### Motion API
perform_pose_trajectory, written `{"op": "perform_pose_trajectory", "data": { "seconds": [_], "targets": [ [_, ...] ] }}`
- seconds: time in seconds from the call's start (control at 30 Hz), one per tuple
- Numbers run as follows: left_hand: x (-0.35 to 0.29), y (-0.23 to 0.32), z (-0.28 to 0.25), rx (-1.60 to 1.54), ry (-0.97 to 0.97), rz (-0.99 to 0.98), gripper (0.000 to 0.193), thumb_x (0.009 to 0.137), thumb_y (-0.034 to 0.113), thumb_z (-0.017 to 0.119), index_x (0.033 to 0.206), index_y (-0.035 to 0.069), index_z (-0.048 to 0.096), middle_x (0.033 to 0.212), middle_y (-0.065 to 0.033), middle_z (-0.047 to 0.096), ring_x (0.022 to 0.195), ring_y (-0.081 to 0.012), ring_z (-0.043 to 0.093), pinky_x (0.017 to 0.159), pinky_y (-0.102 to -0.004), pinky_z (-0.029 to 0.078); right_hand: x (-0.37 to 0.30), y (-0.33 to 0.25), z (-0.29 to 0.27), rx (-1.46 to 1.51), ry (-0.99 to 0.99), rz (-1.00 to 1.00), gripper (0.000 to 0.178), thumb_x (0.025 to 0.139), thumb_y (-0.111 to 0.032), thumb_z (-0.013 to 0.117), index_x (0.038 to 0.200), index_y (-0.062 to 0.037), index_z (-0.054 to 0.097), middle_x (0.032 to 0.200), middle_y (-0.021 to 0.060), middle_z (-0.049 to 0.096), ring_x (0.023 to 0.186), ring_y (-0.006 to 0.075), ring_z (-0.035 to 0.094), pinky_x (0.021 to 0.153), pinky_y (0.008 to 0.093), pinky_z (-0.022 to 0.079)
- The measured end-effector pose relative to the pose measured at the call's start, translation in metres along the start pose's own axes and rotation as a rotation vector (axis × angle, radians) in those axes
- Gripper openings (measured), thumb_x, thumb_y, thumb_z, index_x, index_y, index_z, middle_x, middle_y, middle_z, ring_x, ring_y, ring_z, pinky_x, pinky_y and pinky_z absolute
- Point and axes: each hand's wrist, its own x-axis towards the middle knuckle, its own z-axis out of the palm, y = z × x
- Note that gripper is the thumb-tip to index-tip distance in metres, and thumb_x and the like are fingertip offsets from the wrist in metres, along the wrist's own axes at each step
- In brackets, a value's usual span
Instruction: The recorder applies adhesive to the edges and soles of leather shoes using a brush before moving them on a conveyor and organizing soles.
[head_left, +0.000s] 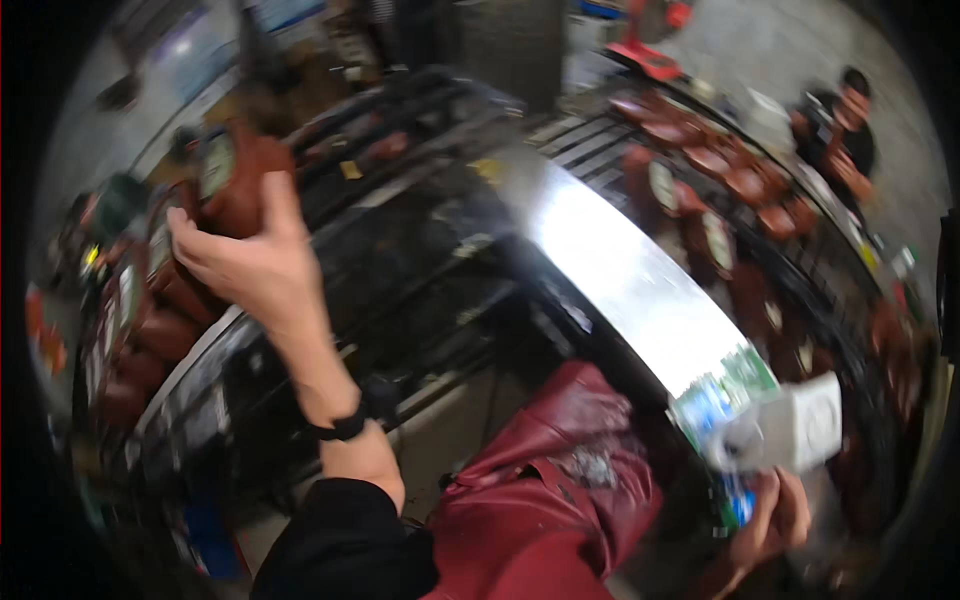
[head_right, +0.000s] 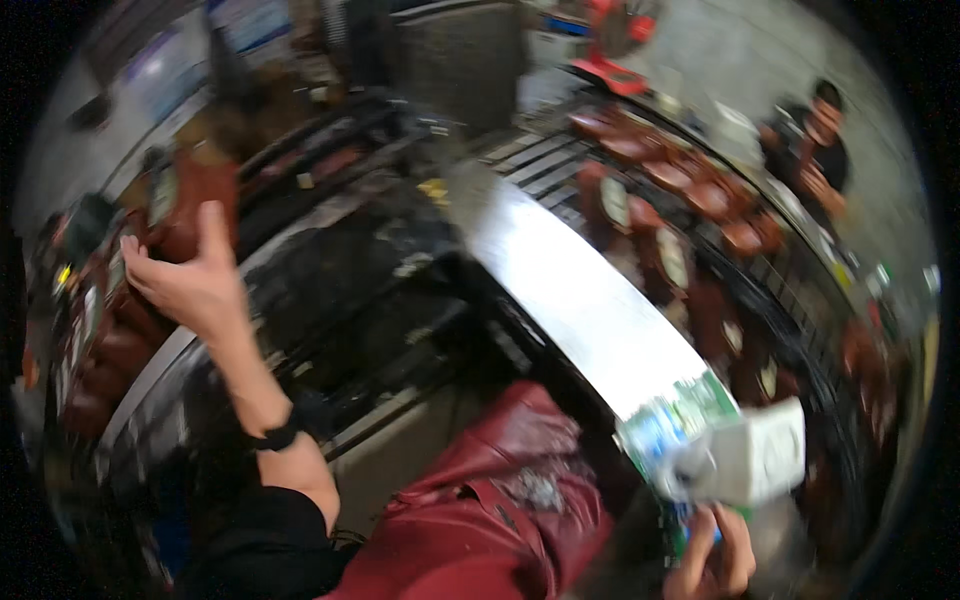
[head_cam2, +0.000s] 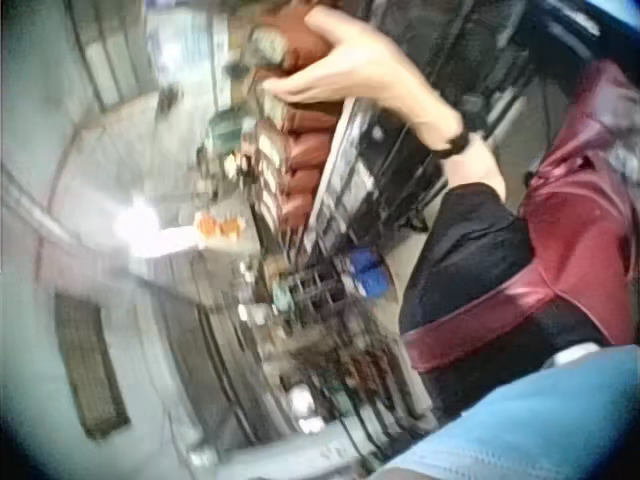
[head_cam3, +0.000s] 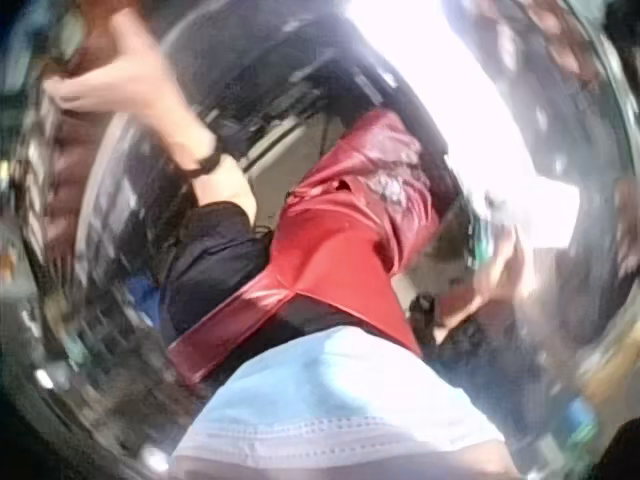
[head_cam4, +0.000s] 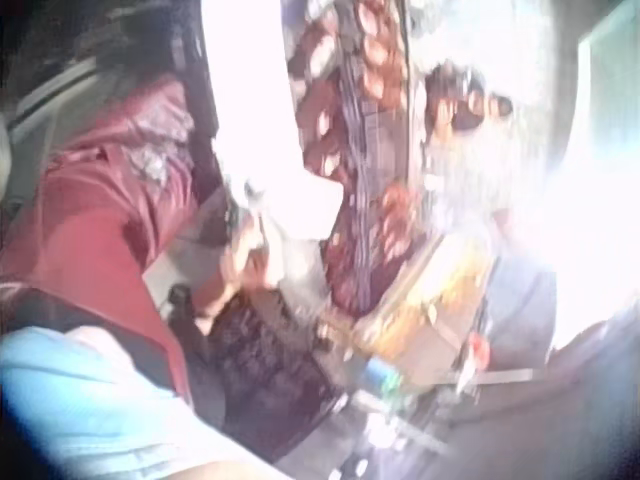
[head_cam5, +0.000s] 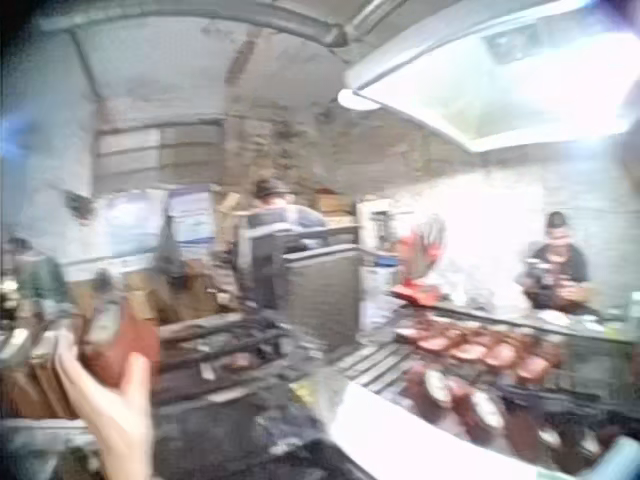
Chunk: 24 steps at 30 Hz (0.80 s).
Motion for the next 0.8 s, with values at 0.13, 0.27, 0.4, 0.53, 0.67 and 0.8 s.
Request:
{"op": "perform_pose_trajectory", "data": {
  "seconds": [0.13, 0.27, 0.4, 0.53, 0.67, 0.8],
  "targets": [
    [0.009, -0.045, 0.045, 0.142, -0.137, -0.237, 0.086, 0.068, 0.048, 0.097, 0.123, -0.011, 0.067, 0.118, -0.0279, 0.074, 0.108, -0.0379, 0.073, 0.096, -0.0449, 0.057, -0.017, -0.03, 0.021, 0.181, 0.013, -0.024, 0.012, 0.093, 0.007, 0.069, 0.104, 0.0112, 0.072, 0.089, 0.0187, 0.076, 0.065, 0.019, 0.069, 0.064, 0.0279, 0.057],
    [-0.023, -0.058, 0.036, -0.659, 0.038, -0.001, 0.036, 0.074, 0.011, 0.096, 0.097, -0.008, 0.076, 0.105, -0.0184, 0.077, 0.086, -0.0253, 0.073, 0.085, -0.0397, 0.063, -0.041, -0.019, 0.019, 0.165, 0.224, 0.177, 0.008, 0.094, 0.003, 0.072, 0.1, 0.0087, 0.074, 0.084, 0.0136, 0.076, 0.066, 0.014, 0.068, 0.062, 0.0256, 0.055],
    [-0.107, 0.069, -0.042, -1.021, -0.271, -0.477, 0.034, 0.079, -0.004, 0.083, 0.109, -0.014, 0.073, 0.12, -0.0277, 0.071, 0.102, -0.0337, 0.072, 0.093, -0.0443, 0.064, -0.054, 0.029, 0.041, -0.069, 0.501, 0.247, 0.02, 0.089, -0.005, 0.082, 0.105, 0.0046, 0.072, 0.092, 0.0101, 0.075, 0.073, 0.0094, 0.067, 0.064, 0.024, 0.054],
    [-0.203, 0.167, -0.033, -1.184, -0.824, -0.595, 0.052, 0.076, -0.001, 0.085, 0.124, -0.011, 0.068, 0.125, -0.0201, 0.069, 0.107, -0.028, 0.068, 0.093, -0.0403, 0.058, 0.021, 0.052, 0.084, -0.547, 0.267, -0.041, 0.037, 0.08, -0.006, 0.086, 0.112, 0.0033, 0.07, 0.098, 0.0146, 0.071, 0.071, 0.0279, 0.068, 0.064, 0.0356, 0.054],
    [-0.289, 0.202, -0.036, -1.32, -1.151, -0.777, 0.064, 0.08, 0.005, 0.087, 0.138, -0.007, 0.061, 0.135, -0.0164, 0.065, 0.115, -0.0275, 0.065, 0.104, -0.0403, 0.052, 0.04, 0.077, 0.102, -0.753, -0.029, -0.031, 0.032, 0.081, -0.007, 0.085, 0.107, 0.0042, 0.07, 0.093, 0.0175, 0.069, 0.071, 0.0373, 0.065, 0.064, 0.0412, 0.053],
    [-0.307, 0.166, -0.064, -1.41, -1.439, -0.301, 0.107, 0.078, -0.007, 0.084, 0.165, 0.0, 0.023, 0.146, -0.0225, 0.055, 0.133, -0.032, 0.058, 0.111, -0.0424, 0.047, 0.003, 0.053, 0.084, -0.495, 0.268, 0.1, 0.021, 0.084, -0.001, 0.082, 0.101, 0.0022, 0.07, 0.084, 0.0117, 0.066, 0.058, 0.0176, 0.058, 0.053, 0.0308, 0.046]
  ]
}}
